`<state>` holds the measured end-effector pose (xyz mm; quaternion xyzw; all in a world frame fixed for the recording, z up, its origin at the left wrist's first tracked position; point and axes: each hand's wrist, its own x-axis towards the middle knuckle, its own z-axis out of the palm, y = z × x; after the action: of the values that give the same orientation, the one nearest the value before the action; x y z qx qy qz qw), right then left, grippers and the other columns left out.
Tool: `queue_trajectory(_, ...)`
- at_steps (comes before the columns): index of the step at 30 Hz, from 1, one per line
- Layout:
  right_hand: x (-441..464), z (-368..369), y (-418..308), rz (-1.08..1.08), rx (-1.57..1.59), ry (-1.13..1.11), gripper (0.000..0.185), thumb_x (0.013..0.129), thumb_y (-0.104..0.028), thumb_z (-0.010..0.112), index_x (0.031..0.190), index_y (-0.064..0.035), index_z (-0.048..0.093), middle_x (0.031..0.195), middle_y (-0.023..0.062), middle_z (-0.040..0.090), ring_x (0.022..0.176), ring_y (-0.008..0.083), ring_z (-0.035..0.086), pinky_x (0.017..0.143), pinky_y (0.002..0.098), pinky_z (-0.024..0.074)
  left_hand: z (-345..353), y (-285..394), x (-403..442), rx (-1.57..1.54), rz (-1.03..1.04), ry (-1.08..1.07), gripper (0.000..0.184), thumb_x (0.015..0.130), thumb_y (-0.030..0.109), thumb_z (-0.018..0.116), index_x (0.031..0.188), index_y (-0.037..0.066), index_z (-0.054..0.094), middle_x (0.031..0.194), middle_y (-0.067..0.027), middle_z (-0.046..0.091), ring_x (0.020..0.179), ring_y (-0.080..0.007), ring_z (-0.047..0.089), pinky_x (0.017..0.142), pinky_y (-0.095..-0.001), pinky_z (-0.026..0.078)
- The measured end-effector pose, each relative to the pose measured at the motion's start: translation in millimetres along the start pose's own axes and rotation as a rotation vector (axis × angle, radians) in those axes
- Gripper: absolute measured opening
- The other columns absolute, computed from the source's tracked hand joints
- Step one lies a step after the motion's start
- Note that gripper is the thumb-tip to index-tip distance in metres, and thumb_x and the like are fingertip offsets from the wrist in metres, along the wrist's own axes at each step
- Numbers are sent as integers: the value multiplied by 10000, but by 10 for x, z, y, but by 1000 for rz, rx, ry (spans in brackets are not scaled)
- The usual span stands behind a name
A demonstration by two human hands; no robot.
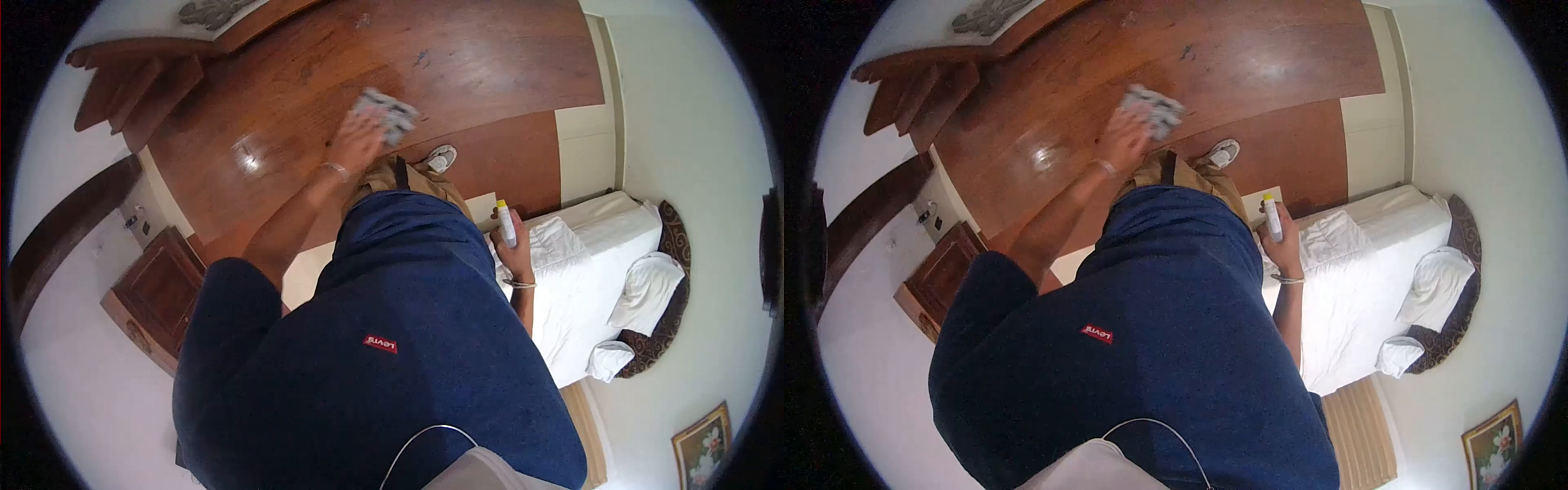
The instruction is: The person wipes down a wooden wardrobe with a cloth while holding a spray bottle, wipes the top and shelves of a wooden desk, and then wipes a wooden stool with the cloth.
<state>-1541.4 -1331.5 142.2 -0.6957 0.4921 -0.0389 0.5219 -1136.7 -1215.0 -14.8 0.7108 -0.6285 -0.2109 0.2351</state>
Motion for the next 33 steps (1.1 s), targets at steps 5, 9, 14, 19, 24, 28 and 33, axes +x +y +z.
queue_trajectory(5, -38, -32, -55, -20, -41, 106, 355, 772, -39, 622, 1127, -41, 627, 918, 114, 641, 840, 261, 645, 796, 361, 502, -431, -1718, -1719, -27, -803, 187, 576, 1072, 361, 415, 1526, 7, 414, 1617, -227, 352, 1502, -412, 301, 1230, -549, 207)
queue_trajectory(9, -72, 33, 12, 34, -107, 150, 371, 774, -51, 627, 1144, -40, 626, 944, 137, 668, 862, 322, 670, 811, 385, 519, -239, -867, -1827, 479, -1222, 570, 627, 1085, 424, 343, 1540, -6, 381, 1625, -247, 313, 1521, -443, 217, 1244, -538, 163)
queue_trajectory(14, -12, 259, -69, -44, -14, 156, 400, 760, -44, 614, 1160, -36, 618, 978, 176, 678, 896, 367, 675, 833, 397, 524, 27, -394, -1011, 152, -304, 233, 555, 1055, 386, 479, 1514, 75, 470, 1611, -265, 338, 1520, -407, 277, 1242, -558, 178)
queue_trajectory(19, 62, 389, 105, -119, -117, 138, 404, 757, -33, 609, 1161, -27, 615, 986, 196, 667, 885, 367, 668, 834, 398, 515, -500, -545, 977, 211, 140, -19, 450, 1006, 176, 500, 1444, 82, 548, 1545, -189, 465, 1469, -379, 365, 1244, -516, 223)
queue_trajectory(24, 42, 321, -469, 58, -4, 164, 391, 754, -33, 617, 1145, -28, 622, 974, 193, 664, 877, 351, 672, 812, 384, 512, -615, -1053, 2249, 431, -193, 207, 496, 944, 71, 512, 1440, 57, 525, 1503, -203, 496, 1393, -406, 430, 1211, -511, 268)
queue_trajectory(28, -29, 405, -460, 81, -2, 208, 383, 759, -38, 620, 1142, -33, 621, 906, 189, 654, 837, 350, 674, 787, 382, 514, -713, -594, 2227, 374, 552, -116, 454, 931, 69, 532, 1380, 95, 595, 1467, -168, 549, 1359, -343, 488, 1166, -483, 328)
queue_trajectory(33, -144, 581, -387, 123, 20, 353, 393, 753, -42, 652, 1144, -40, 615, 924, 208, 656, 866, 395, 657, 791, 404, 511, -719, -877, 2711, 328, -87, 178, 383, 951, 99, 519, 1313, 87, 641, 1432, -139, 578, 1290, -355, 530, 1108, -509, 366)
